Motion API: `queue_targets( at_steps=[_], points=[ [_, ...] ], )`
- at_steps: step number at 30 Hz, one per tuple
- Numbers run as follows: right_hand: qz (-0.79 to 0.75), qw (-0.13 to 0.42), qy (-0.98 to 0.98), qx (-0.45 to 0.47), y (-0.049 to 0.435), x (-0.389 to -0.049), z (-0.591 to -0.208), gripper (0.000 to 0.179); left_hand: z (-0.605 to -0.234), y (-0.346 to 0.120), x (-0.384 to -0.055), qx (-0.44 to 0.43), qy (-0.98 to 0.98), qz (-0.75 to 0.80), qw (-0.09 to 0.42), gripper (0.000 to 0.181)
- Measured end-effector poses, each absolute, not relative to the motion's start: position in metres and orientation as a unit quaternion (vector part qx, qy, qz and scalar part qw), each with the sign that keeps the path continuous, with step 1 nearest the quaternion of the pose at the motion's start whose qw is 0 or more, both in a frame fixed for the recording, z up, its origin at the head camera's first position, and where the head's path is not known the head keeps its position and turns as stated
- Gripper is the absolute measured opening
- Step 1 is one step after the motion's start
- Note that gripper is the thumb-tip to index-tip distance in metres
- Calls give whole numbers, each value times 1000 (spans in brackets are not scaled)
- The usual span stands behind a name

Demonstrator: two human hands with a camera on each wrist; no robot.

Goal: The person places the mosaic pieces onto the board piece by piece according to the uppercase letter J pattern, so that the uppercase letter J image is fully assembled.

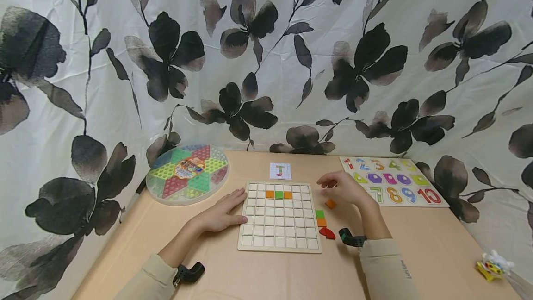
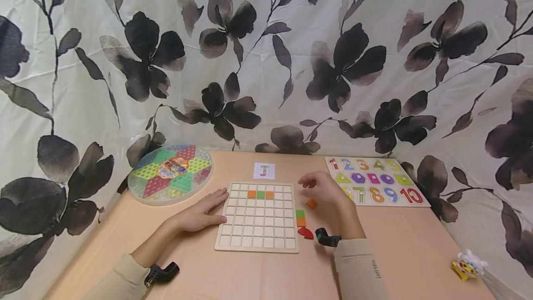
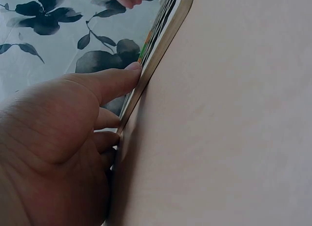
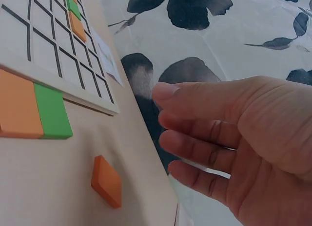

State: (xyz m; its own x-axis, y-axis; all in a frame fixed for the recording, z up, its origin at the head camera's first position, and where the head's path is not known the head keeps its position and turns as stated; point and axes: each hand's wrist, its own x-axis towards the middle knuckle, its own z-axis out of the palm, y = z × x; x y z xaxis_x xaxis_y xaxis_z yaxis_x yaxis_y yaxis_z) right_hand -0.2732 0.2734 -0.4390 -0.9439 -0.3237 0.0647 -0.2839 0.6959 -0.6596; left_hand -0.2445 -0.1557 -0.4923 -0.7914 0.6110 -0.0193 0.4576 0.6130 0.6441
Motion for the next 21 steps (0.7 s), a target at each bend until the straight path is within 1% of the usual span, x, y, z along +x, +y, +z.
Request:
queue_targets(
  at_steps=[13, 21],
  points=[
    [-358, 88, 920, -136, 290, -271, -445, 18, -492, -155, -245, 299, 891, 320, 124, 84],
    [-362, 119, 913, -149, 298, -275, -454, 20, -491, -155, -245, 301, 891, 317, 121, 83]
  ],
)
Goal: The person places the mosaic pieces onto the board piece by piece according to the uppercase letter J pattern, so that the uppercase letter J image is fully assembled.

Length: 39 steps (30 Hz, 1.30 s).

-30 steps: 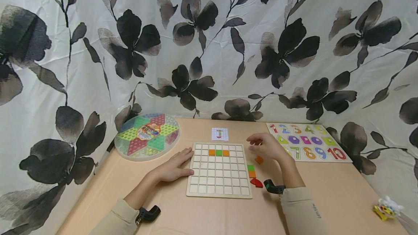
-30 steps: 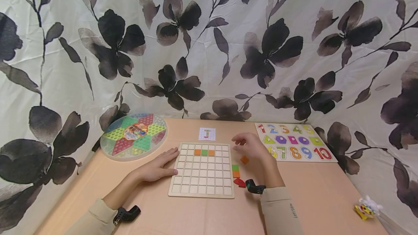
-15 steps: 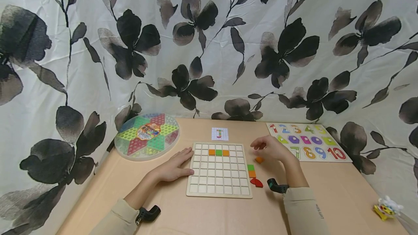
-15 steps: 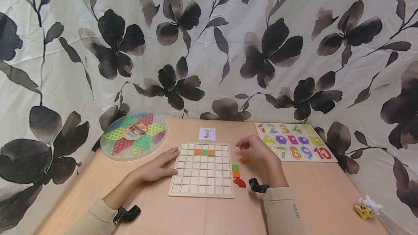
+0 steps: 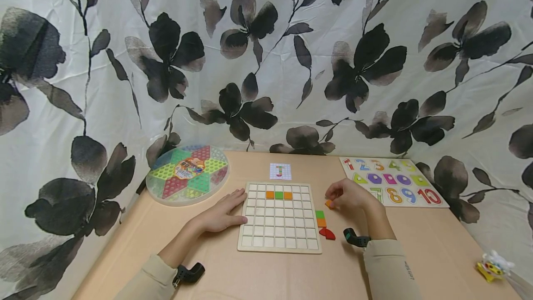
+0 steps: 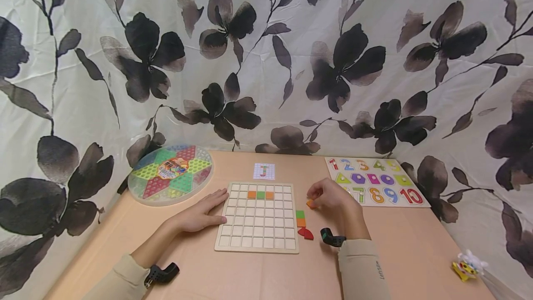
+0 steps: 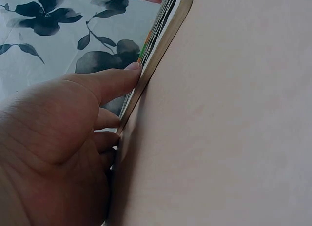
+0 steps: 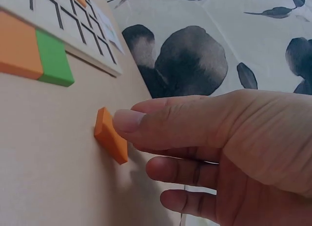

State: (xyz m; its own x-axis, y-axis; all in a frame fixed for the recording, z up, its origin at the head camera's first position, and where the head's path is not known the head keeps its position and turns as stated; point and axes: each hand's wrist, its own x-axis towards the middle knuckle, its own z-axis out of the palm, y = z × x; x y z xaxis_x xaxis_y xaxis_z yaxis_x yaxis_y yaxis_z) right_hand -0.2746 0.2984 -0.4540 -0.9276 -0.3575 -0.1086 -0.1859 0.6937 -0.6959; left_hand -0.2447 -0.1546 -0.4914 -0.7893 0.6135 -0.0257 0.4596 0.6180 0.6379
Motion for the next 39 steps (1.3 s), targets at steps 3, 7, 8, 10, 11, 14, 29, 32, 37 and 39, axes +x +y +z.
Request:
queue_targets(
  at_steps=[3, 7, 8, 10, 11, 14, 29, 32, 37, 39],
  points=[
    [-364, 130, 911, -146, 301, -276, -457, 20, -491, -155, -245, 301, 891, 317, 121, 84],
    [-367, 142, 910, -134, 302, -277, -461, 20, -491, -154, -245, 299, 891, 318, 122, 83],
    [-367, 143, 910, -132, 302, -277, -462, 20, -492, -155, -245, 298, 892, 318, 122, 83],
    [-369, 146, 910, -124, 302, -277, -462, 20, -492, -155, -245, 297, 892, 318, 121, 83],
    [-371, 147, 909, -119, 302, -277, -462, 20, -492, -155, -245, 297, 893, 317, 122, 83],
    [-369, 149, 910, -114, 301, -277, -463, 19, -492, -155, -245, 296, 893, 317, 121, 83],
    [-374, 146, 908, -119, 297, -278, -461, 21, -491, -154, -244, 295, 891, 322, 123, 83],
    [-374, 145, 908, -126, 297, -277, -461, 20, -491, -154, -245, 295, 891, 321, 122, 83],
    [-378, 147, 902, -149, 297, -277, -460, 12, -491, -154, -245, 295, 892, 321, 122, 83],
    [-382, 150, 899, -156, 297, -278, -460, 9, -491, -154, -245, 294, 892, 322, 122, 83]
  ],
)
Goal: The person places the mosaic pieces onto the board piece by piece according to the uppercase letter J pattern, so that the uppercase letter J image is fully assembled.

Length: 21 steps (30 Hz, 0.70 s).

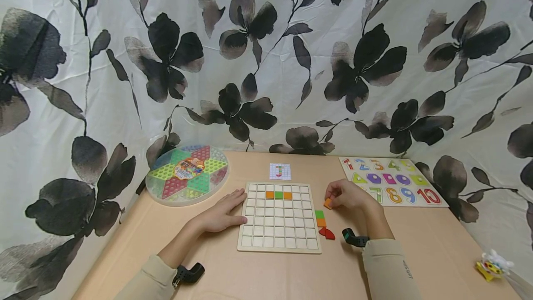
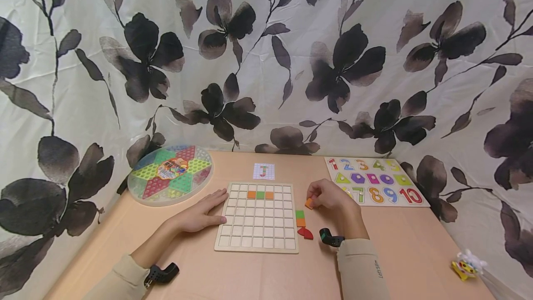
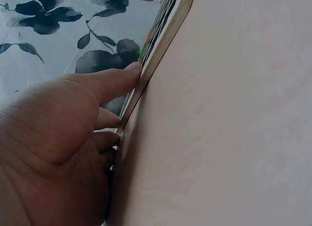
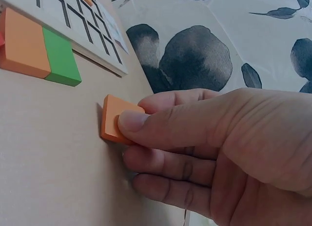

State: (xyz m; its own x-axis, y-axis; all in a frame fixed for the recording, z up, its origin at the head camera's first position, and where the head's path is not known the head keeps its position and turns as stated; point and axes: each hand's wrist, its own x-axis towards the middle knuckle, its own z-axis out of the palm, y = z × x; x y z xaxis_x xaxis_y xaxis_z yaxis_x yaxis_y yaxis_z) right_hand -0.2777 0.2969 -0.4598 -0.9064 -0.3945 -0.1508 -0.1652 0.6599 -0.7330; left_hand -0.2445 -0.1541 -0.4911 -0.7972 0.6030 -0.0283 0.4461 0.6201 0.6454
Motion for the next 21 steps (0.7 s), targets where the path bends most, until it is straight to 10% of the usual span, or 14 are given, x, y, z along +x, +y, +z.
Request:
queue_targets(
  at_steps=[21],
  points=[
    [-410, 114, 889, -168, 293, -278, -455, 10, -491, -154, -245, 296, 894, 314, 122, 84]
  ],
)
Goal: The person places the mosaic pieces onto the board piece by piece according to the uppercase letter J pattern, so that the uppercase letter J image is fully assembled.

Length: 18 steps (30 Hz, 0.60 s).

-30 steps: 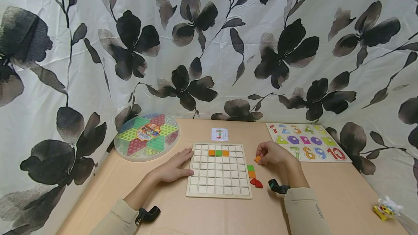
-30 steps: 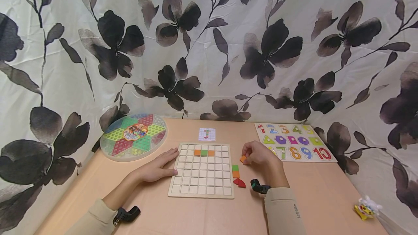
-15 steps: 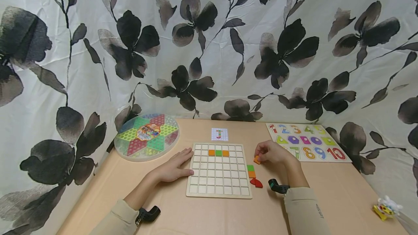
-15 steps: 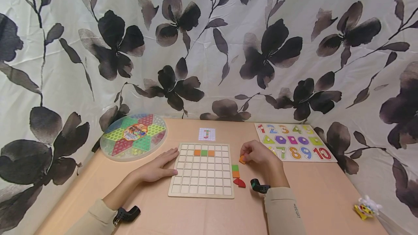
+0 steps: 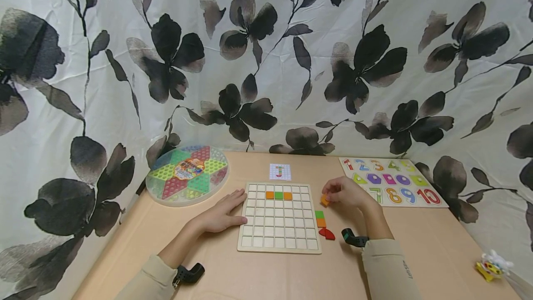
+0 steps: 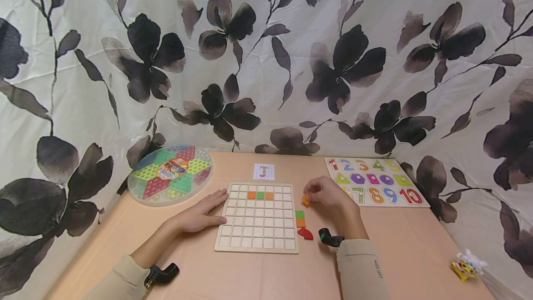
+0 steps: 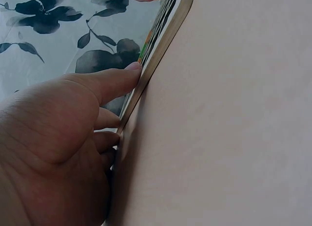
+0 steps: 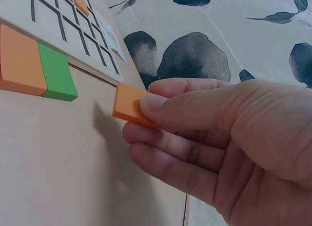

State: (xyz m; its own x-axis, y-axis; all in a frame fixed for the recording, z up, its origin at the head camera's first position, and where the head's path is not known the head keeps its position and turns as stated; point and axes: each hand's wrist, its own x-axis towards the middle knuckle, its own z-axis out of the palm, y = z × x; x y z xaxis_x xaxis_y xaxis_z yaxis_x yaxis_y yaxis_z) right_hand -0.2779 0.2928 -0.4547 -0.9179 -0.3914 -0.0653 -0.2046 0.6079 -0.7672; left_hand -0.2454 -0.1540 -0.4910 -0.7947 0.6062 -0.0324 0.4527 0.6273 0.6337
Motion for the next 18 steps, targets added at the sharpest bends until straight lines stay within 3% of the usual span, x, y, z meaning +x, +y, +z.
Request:
queue_targets(
  at_steps=[18],
  points=[
    [-400, 60, 898, -172, 277, -279, -452, 17, -491, -153, -245, 294, 892, 320, 123, 83]
  ],
)
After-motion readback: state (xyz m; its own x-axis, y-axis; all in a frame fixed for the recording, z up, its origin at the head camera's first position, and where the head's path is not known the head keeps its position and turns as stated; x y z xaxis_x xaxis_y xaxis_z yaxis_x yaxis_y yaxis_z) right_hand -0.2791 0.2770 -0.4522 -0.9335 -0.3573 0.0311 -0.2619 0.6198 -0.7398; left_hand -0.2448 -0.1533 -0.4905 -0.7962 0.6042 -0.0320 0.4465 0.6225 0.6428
